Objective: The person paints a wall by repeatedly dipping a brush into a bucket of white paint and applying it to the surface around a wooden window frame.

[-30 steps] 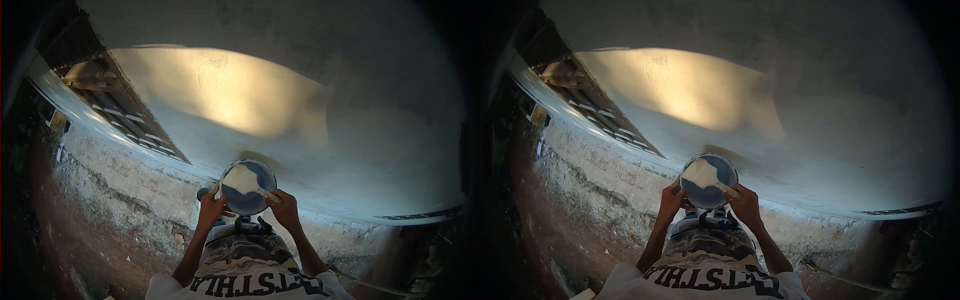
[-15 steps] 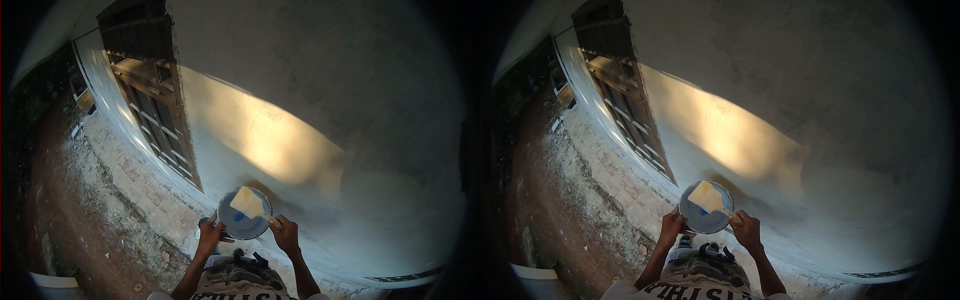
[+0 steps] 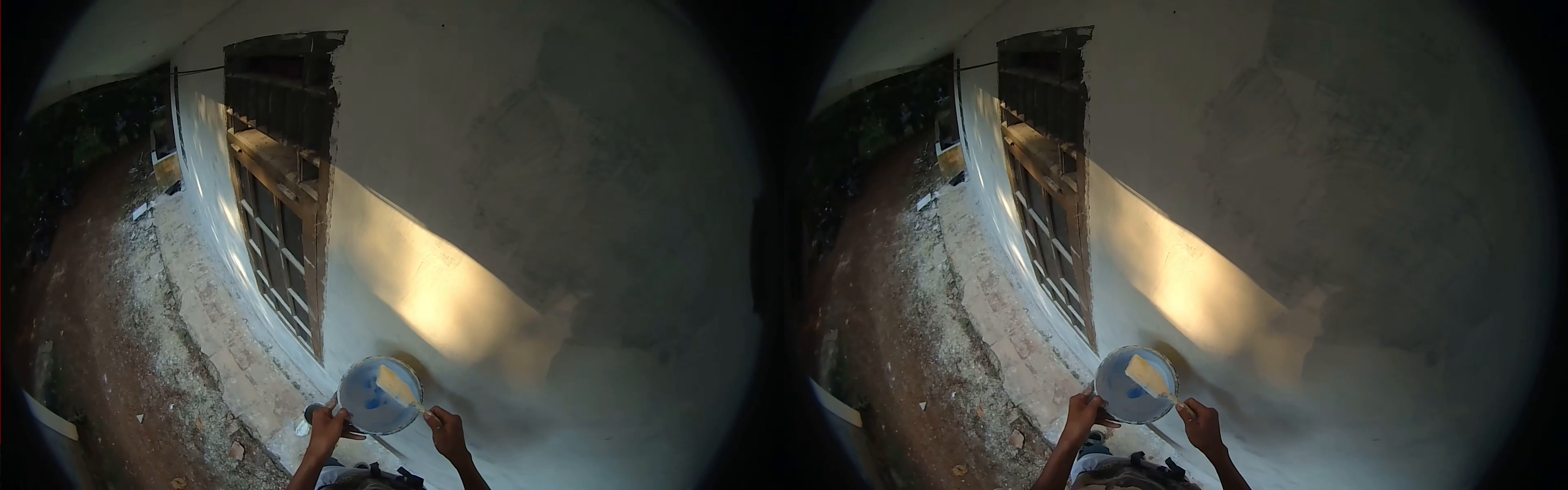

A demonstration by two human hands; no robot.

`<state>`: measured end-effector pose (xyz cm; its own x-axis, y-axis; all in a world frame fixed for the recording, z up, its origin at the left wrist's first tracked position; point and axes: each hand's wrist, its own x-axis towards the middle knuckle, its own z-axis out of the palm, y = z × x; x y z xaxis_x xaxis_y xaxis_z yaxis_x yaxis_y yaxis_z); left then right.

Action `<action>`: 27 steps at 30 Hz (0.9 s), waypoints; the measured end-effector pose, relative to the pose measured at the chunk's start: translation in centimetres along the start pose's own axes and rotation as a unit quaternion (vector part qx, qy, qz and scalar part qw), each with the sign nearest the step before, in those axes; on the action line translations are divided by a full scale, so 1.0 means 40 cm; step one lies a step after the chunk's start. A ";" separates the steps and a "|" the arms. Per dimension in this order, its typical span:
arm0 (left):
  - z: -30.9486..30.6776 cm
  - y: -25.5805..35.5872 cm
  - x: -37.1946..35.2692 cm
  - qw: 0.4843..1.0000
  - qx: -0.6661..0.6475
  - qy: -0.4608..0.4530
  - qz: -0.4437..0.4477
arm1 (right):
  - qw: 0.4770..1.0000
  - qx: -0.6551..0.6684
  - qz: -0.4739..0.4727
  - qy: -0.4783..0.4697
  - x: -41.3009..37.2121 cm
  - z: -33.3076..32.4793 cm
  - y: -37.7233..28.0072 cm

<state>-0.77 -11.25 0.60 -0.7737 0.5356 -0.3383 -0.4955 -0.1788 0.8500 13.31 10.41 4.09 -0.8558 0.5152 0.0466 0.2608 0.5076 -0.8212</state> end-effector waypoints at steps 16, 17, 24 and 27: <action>0.010 0.001 -0.029 0.998 -0.041 0.046 0.000 | 0.962 -0.175 -0.196 -0.075 0.131 -0.109 -0.141; 0.012 0.012 -0.027 0.998 -0.043 0.049 0.010 | 0.947 -0.223 -0.225 -0.050 0.139 -0.113 -0.161; -0.009 0.047 -0.020 0.997 -0.049 0.040 0.044 | 0.902 -0.301 -0.309 -0.022 0.162 -0.093 -0.187; -0.015 0.072 -0.023 0.996 -0.056 0.039 0.062 | 0.903 -0.306 -0.300 -0.024 0.159 -0.086 -0.199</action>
<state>-1.71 -12.77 3.11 -0.8574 0.4393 -0.2682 -0.4324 -0.3321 0.8383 7.33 12.02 12.89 -0.9394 -0.0021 0.3428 -0.0705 0.9798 -0.1871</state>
